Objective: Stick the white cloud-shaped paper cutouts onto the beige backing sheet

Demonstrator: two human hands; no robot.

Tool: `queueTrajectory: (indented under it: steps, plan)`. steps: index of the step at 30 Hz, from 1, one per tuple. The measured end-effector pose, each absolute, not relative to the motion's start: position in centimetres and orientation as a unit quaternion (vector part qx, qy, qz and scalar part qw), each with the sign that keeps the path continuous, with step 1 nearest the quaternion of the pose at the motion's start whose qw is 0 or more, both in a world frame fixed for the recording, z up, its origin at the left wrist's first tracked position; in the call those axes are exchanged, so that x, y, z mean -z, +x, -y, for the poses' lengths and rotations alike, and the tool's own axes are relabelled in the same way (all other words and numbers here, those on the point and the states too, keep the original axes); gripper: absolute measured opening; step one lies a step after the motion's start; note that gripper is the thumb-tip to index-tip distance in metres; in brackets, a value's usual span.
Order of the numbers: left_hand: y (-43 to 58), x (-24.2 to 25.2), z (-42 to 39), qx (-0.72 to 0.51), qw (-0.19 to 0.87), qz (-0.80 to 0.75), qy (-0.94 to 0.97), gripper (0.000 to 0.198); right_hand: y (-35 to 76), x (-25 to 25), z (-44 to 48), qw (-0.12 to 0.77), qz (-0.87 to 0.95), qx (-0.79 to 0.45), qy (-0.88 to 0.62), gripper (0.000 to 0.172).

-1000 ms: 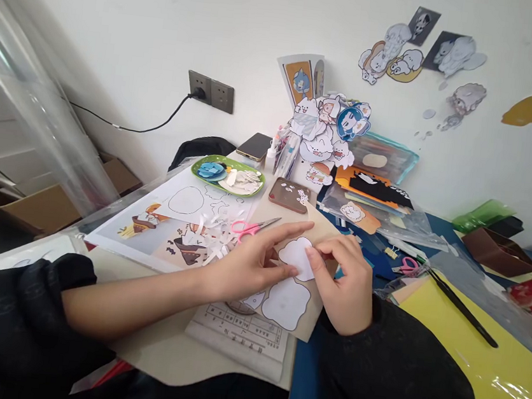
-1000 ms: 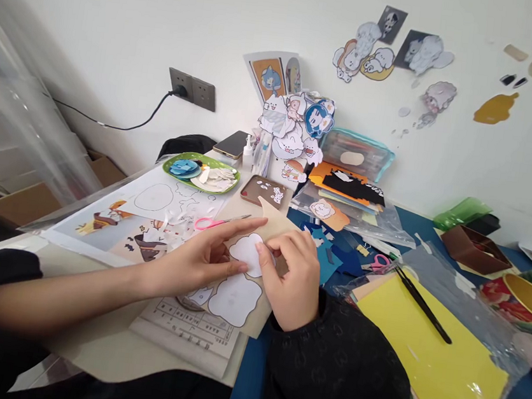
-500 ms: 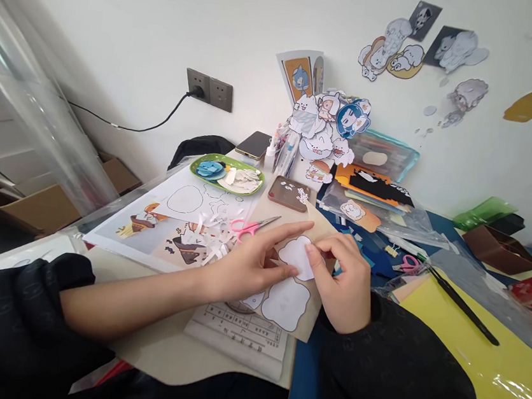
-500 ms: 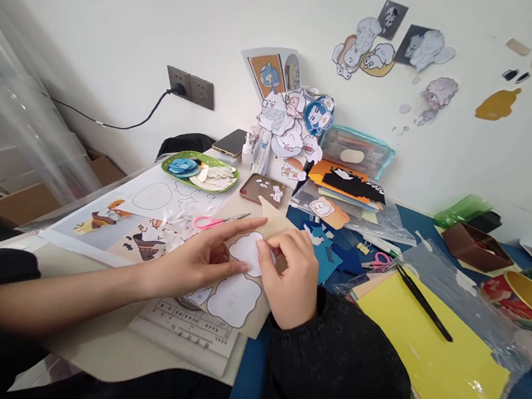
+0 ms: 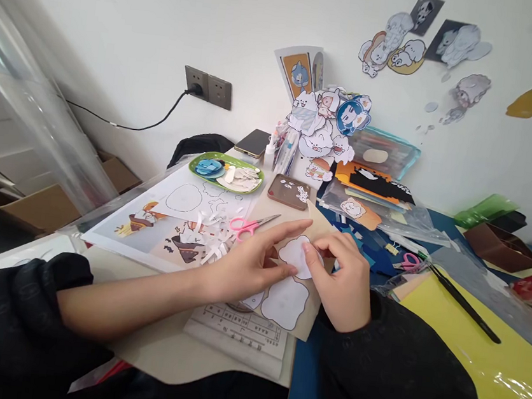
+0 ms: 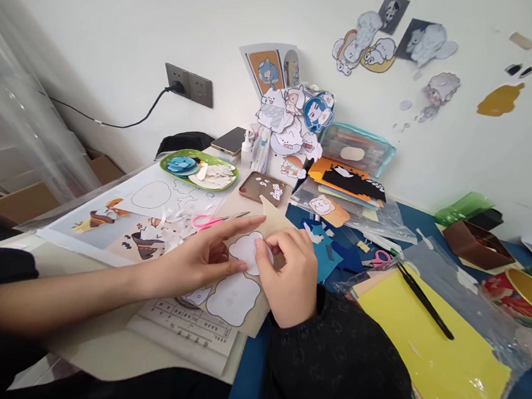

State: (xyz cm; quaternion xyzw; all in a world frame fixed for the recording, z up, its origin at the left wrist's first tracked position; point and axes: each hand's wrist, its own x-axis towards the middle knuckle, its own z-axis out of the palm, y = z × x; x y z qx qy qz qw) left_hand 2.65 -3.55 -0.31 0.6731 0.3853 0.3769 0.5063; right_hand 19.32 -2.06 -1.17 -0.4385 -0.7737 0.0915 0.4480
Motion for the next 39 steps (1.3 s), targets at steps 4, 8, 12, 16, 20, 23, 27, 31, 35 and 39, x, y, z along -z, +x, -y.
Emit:
queueTrajectory:
  steps: [4, 8, 12, 16, 20, 23, 27, 31, 35, 39]
  plan:
    - [2.8, 0.1, 3.6, -0.377, 0.525, -0.409, 0.645, 0.064, 19.2, 1.2, 2.0, 0.442, 0.778, -0.074, -0.441, 0.025]
    - [3.2, 0.1, 3.4, -0.422, 0.571, -0.386, 0.589, 0.056, 18.9, 1.2, 2.1, 0.442, 0.783, -0.056, -0.434, 0.027]
    - [3.3, -0.3, 3.3, -0.434, 0.583, -0.395, 0.562, 0.049, 18.5, 1.2, 2.4, 0.443, 0.785, -0.044, -0.43, 0.027]
    - [3.2, -0.8, 3.4, -0.418, 0.566, -0.439, 0.558, 0.046, 18.5, 1.1, 2.7, 0.44, 0.786, -0.04, -0.432, 0.027]
    - [3.1, -1.0, 3.5, -0.424, 0.565, -0.447, 0.548, 0.046, 18.4, 1.0, 2.9, 0.43, 0.781, -0.052, -0.451, 0.027]
    - [3.0, -0.7, 3.3, -0.427, 0.57, -0.447, 0.542, 0.048, 18.3, 1.0, 3.1, 0.409, 0.769, -0.077, -0.486, 0.029]
    - [3.0, -0.2, 3.0, -0.438, 0.583, -0.429, 0.534, 0.051, 18.3, 0.9, 3.4, 0.39, 0.758, -0.123, -0.509, 0.025]
    - [3.0, 0.1, 2.9, -0.451, 0.615, -0.402, 0.507, 0.052, 18.5, 0.6, 3.4, 0.375, 0.748, -0.188, -0.514, 0.025]
    - [2.9, 0.0, 2.9, -0.439, 0.628, -0.407, 0.497, 0.05, 18.7, 0.5, 3.4, 0.374, 0.716, -0.27, -0.524, 0.027]
    - [2.9, -0.2, 2.9, -0.435, 0.627, -0.408, 0.502, 0.05, 18.9, 0.4, 3.1, 0.374, 0.649, -0.427, -0.506, 0.028]
